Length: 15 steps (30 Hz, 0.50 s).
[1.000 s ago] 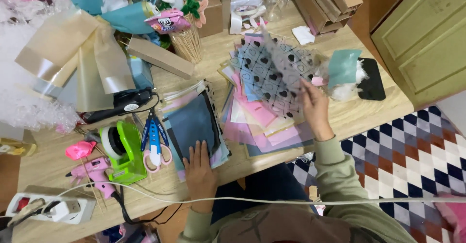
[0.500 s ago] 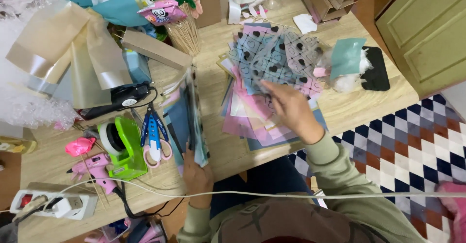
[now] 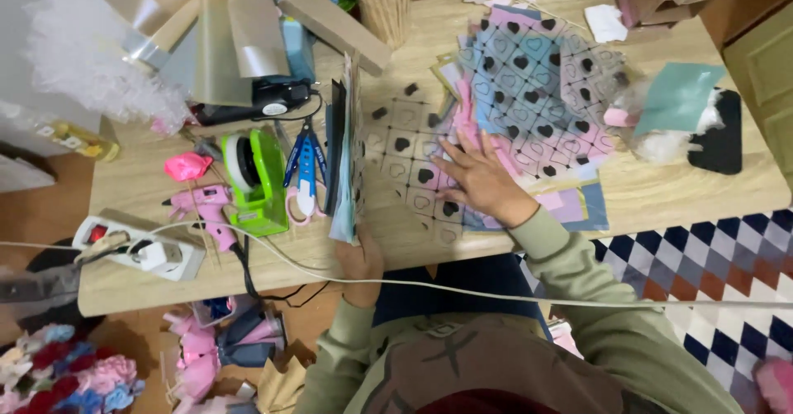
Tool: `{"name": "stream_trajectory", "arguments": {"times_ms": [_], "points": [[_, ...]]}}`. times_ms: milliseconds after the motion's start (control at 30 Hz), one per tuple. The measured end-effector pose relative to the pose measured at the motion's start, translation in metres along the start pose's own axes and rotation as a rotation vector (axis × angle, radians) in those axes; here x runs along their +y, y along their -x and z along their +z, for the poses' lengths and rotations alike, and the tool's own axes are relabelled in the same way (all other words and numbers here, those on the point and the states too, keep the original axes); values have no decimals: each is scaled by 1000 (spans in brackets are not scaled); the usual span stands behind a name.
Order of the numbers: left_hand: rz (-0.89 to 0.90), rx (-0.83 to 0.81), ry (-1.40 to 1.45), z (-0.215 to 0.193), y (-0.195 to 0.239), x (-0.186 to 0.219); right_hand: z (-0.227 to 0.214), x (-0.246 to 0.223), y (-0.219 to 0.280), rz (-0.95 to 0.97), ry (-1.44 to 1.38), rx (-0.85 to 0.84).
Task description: Sorting, organizing, and smoothing various colored and patterned wrapping paper sheets at a design station.
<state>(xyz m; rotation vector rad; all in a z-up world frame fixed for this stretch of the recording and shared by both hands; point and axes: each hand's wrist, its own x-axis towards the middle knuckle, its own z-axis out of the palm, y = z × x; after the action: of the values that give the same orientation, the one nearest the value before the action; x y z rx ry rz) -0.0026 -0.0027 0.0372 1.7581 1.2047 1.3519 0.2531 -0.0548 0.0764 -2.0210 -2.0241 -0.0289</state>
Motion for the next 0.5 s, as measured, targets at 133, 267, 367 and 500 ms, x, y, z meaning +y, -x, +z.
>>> {"name": "stream_trajectory", "arguments": {"times_ms": [133,267,367,500], "points": [[-113,10,68,-13,-10,25,26,-23,-2,95,103,-14],[-8,28,47,4,1,-10,21,-68,-23,216,66,-160],[224,1,-35,10,2,-9,23,-85,-39,244,103,-252],[476,-96,-327,16,3,-10,52,-90,-49,247,363,-335]]}}
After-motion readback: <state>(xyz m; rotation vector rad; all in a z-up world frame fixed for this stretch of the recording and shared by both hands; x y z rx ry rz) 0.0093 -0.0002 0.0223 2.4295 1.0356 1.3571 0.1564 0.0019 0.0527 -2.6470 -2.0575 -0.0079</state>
